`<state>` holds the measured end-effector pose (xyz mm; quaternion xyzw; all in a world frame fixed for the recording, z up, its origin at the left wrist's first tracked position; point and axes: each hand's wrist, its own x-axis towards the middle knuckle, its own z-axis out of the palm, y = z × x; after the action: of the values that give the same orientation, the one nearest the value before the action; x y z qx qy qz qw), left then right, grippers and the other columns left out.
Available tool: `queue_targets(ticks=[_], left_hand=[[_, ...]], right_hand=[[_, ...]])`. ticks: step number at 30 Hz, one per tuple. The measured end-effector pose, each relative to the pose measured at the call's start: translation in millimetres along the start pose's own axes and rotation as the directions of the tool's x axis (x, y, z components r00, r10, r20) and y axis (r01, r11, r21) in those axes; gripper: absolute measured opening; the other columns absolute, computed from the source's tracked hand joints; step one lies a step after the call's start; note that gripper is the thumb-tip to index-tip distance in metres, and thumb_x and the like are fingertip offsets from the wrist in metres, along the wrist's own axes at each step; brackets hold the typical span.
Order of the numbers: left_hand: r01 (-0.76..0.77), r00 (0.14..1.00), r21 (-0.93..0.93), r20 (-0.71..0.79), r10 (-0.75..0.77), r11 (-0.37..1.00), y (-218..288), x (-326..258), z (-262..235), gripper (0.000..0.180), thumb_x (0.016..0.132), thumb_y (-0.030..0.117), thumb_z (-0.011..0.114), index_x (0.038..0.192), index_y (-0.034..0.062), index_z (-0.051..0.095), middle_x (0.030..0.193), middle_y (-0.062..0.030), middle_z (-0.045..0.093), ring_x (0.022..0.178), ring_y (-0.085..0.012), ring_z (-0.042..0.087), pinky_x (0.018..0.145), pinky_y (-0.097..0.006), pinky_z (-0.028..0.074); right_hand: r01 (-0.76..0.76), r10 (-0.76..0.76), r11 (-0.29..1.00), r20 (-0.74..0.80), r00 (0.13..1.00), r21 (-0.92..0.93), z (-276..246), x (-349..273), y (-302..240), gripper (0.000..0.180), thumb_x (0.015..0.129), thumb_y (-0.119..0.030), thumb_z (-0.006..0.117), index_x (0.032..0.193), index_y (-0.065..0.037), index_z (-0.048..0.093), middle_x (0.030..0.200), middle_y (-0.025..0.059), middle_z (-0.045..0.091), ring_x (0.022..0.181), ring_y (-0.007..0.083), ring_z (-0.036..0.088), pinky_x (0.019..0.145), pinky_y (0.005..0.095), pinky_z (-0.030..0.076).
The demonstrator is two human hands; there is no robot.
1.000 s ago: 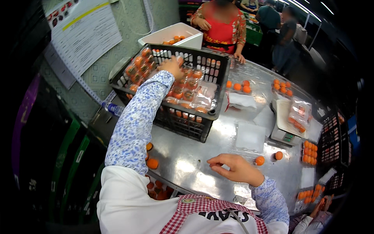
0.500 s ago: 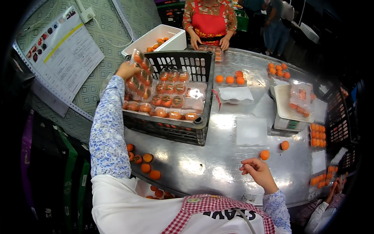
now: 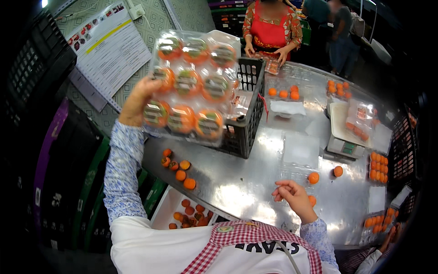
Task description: The person picks up fruit from a crate by hand, checks each piece, and places them into plastic trays on a metal table, eventually putting the filled trays into a larger crate.
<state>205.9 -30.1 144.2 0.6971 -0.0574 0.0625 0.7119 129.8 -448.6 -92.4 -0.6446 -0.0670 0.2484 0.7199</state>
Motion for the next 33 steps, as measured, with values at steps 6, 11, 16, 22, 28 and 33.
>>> queue_targets(ticks=[6,11,16,22,28,33], left_hand=[[0.232,0.971,-0.101,0.089,-0.224,0.967,-94.8,-101.1,69.4,0.065,0.073,0.027,0.072,0.127,-0.0025,0.05,0.115,-0.0094,0.062,0.101,-0.0181,0.063,0.09,-0.033,0.051],[0.452,0.89,-0.247,0.192,-0.414,0.857,-167.4,-158.7,107.2,0.059,0.082,0.014,0.068,0.133,-0.0001,0.043,0.123,-0.0091,0.057,0.111,-0.0172,0.057,0.096,-0.032,0.048],[0.534,0.845,-0.339,0.205,-0.493,0.774,-216.8,-195.9,133.7,0.061,0.082,0.014,0.068,0.135,0.0001,0.041,0.126,-0.0117,0.055,0.113,-0.0183,0.057,0.096,-0.033,0.05],[0.569,0.813,-0.202,0.282,-0.509,0.797,-239.4,-196.9,136.0,0.066,0.081,0.013,0.07,0.137,-0.0009,0.038,0.127,-0.0116,0.054,0.114,-0.0195,0.056,0.096,-0.034,0.049],[0.655,0.689,0.009,0.405,-0.601,0.756,-251.8,-162.4,123.1,0.074,0.079,0.009,0.071,0.141,-0.0012,0.032,0.132,-0.0119,0.051,0.119,-0.0196,0.052,0.102,-0.035,0.044],[0.648,0.522,0.267,0.525,-0.672,0.713,-279.5,-121.6,102.1,0.063,0.079,0.009,0.071,0.135,0.0004,0.043,0.125,-0.0083,0.057,0.112,-0.0156,0.055,0.099,-0.031,0.045]], right_hand=[[0.071,-0.068,0.984,-0.022,0.997,0.161,1.6,-21.2,-3.1,0.03,0.098,-0.015,0.05,0.123,0.001,0.053,0.1,0.0119,0.066,0.078,0.0141,0.063,0.072,0.0272,0.052],[0.104,-0.101,0.987,-0.03,0.994,0.119,-5.1,-38.0,10.5,0.035,0.099,-0.016,0.05,0.13,0.0,0.05,0.107,0.011,0.064,0.085,0.0147,0.063,0.073,0.0272,0.052],[0.028,-0.03,0.999,0.03,0.999,0.045,-5.5,-58.2,41.3,0.038,0.099,-0.016,0.05,0.134,-0.001,0.047,0.11,0.0101,0.062,0.09,0.015,0.062,0.076,0.027,0.052],[-0.117,0.12,0.98,-0.011,0.993,0.163,-10.8,-68.0,70.6,0.04,0.097,-0.016,0.053,0.133,0.0,0.045,0.112,0.0113,0.061,0.094,0.0172,0.062,0.077,0.0284,0.053],[-0.045,0.065,0.997,-0.321,0.945,0.069,-22.3,-48.8,107.7,0.044,0.093,-0.014,0.058,0.132,0.0,0.045,0.121,0.0139,0.058,0.096,0.0194,0.062,0.08,0.0302,0.053],[0.052,-0.174,0.91,-0.265,0.948,-0.412,-26.8,-15.3,120.4,0.052,0.091,-0.022,0.062,0.133,0.003,0.045,0.123,0.0168,0.058,0.1,0.0249,0.062,0.085,0.0349,0.051]])
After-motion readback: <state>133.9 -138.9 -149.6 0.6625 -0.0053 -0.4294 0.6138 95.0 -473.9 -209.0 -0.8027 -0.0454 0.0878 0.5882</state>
